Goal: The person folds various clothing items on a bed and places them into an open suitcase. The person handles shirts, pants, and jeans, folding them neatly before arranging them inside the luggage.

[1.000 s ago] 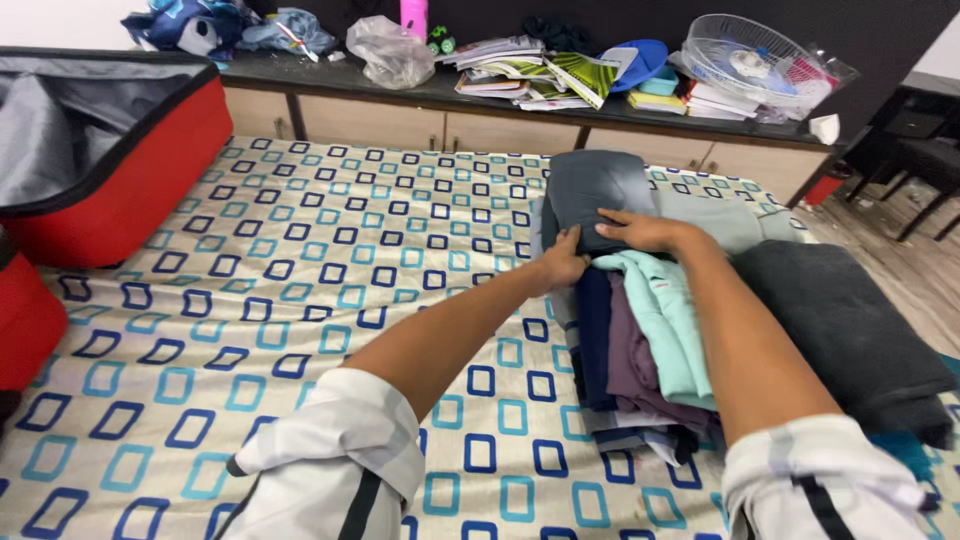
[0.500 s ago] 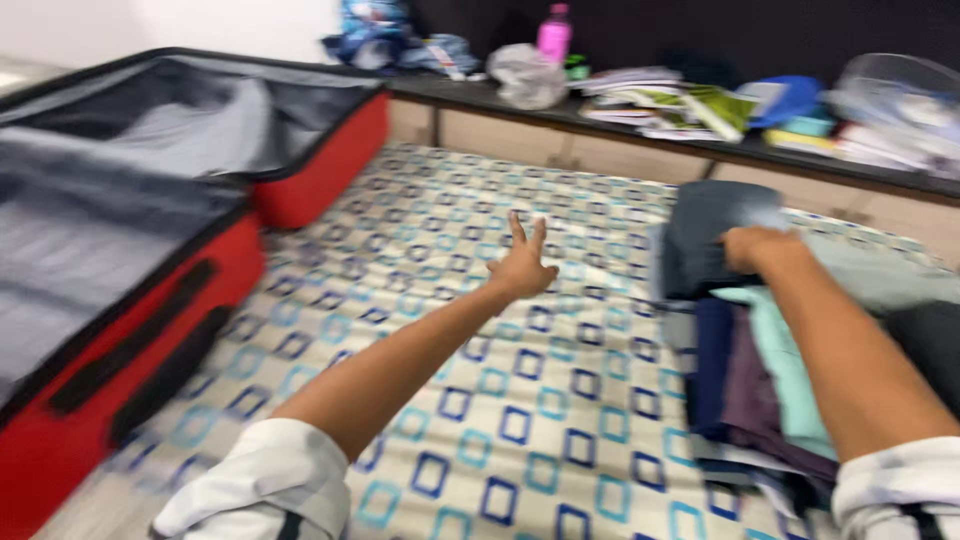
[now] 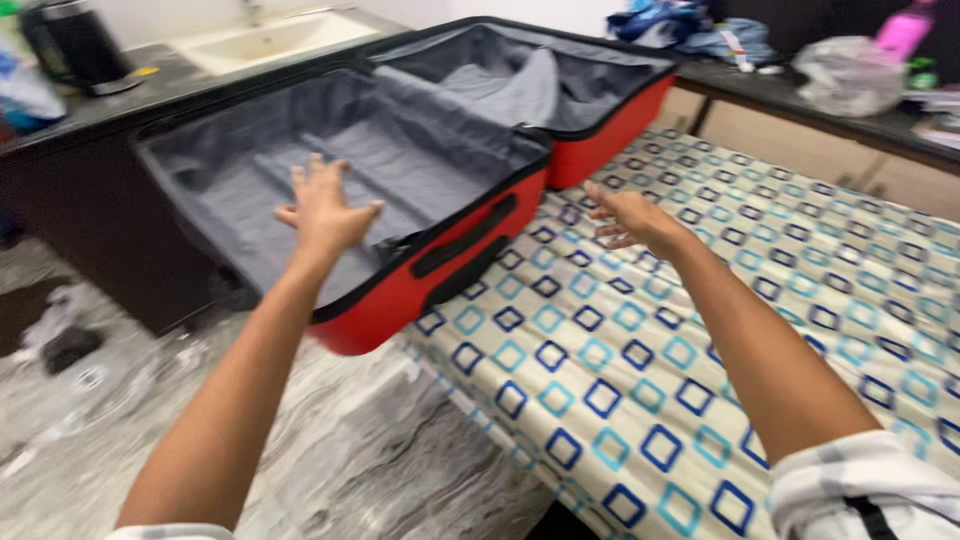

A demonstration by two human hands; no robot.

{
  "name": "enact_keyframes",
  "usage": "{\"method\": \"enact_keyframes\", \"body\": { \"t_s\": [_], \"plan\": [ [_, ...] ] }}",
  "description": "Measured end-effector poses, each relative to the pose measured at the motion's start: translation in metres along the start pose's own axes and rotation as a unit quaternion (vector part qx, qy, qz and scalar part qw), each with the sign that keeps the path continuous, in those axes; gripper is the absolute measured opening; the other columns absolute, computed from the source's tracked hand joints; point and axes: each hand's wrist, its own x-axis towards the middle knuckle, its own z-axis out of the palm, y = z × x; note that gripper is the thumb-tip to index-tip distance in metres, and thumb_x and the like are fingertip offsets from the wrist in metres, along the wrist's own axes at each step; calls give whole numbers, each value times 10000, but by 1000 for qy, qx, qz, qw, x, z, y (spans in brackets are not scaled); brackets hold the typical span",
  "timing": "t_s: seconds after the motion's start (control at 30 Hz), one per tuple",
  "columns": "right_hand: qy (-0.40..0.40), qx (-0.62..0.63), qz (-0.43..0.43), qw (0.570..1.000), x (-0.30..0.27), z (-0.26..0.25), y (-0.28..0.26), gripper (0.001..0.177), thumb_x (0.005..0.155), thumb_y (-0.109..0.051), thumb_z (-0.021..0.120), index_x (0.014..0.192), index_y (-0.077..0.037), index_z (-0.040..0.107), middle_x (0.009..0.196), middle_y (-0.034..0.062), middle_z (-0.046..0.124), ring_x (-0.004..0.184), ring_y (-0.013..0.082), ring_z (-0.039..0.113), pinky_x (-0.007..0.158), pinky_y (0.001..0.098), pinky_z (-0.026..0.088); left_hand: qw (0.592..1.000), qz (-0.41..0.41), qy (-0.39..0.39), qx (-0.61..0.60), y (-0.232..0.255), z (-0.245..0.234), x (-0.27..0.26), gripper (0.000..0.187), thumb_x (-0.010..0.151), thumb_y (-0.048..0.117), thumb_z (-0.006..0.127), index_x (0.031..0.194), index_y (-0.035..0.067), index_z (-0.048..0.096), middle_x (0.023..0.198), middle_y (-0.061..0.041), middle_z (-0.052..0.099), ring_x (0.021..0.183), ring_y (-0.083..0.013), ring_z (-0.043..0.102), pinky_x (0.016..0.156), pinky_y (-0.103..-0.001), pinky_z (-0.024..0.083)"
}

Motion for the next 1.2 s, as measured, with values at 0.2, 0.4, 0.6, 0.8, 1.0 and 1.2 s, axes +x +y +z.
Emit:
{"method": "enact_keyframes", "body": {
  "t_s": [0.2,0.4,0.6,0.8,1.0,1.2],
  "plan": [
    [-55,249,81,964,16,122,-88,1224,644,-836,642,1589,-132,313,1576,294,358,1339,516,493,1008,642,496,957,-278,80,-33,-160,-22,33,1191,640,238,930,1535,-23,189,1652,-230,160,1483,-423,237,1118,-707,210],
    [20,279,169,945,41,150,-100,1021,680,-631,710,1503,-140,358,1566,229,351,1360,506,437,1049,725,404,842,-380,-11,-382,-230,-5,46,503,654,-37,571,1133,-158,662,1208,-275,645,904,-343,661,641,-483,547],
    [-52,334,138,931,79,134,-74,352,687,-299,576,945,-71,503,1145,231,544,1020,485,554,953,875,330,892,-371,117,-230,-181,-18,25,421,624,64,659,996,-132,674,1113,-290,696,1009,-364,686,854,-432,538],
    [-15,390,95,916,68,95,-56,226,685,-220,534,832,-71,452,1038,271,520,977,518,551,919,916,314,856,-376,154,-321,-88,-71,-23,381,666,87,594,1003,-89,621,1095,-250,677,1033,-375,687,829,-482,578],
    [-21,390,47,919,4,51,-84,254,674,-228,540,837,-37,499,1096,300,530,995,534,548,902,907,290,879,-354,142,-287,-31,-110,-49,375,656,130,654,968,-77,646,1061,-258,701,981,-378,695,855,-449,528],
    [2,373,15,928,-50,18,-98,200,695,-218,541,814,-60,515,997,220,565,959,498,573,903,915,301,854,-347,161,-354,6,-122,-71,416,634,128,626,1006,-56,603,1092,-241,667,999,-374,675,788,-518,552]
  ]
}}
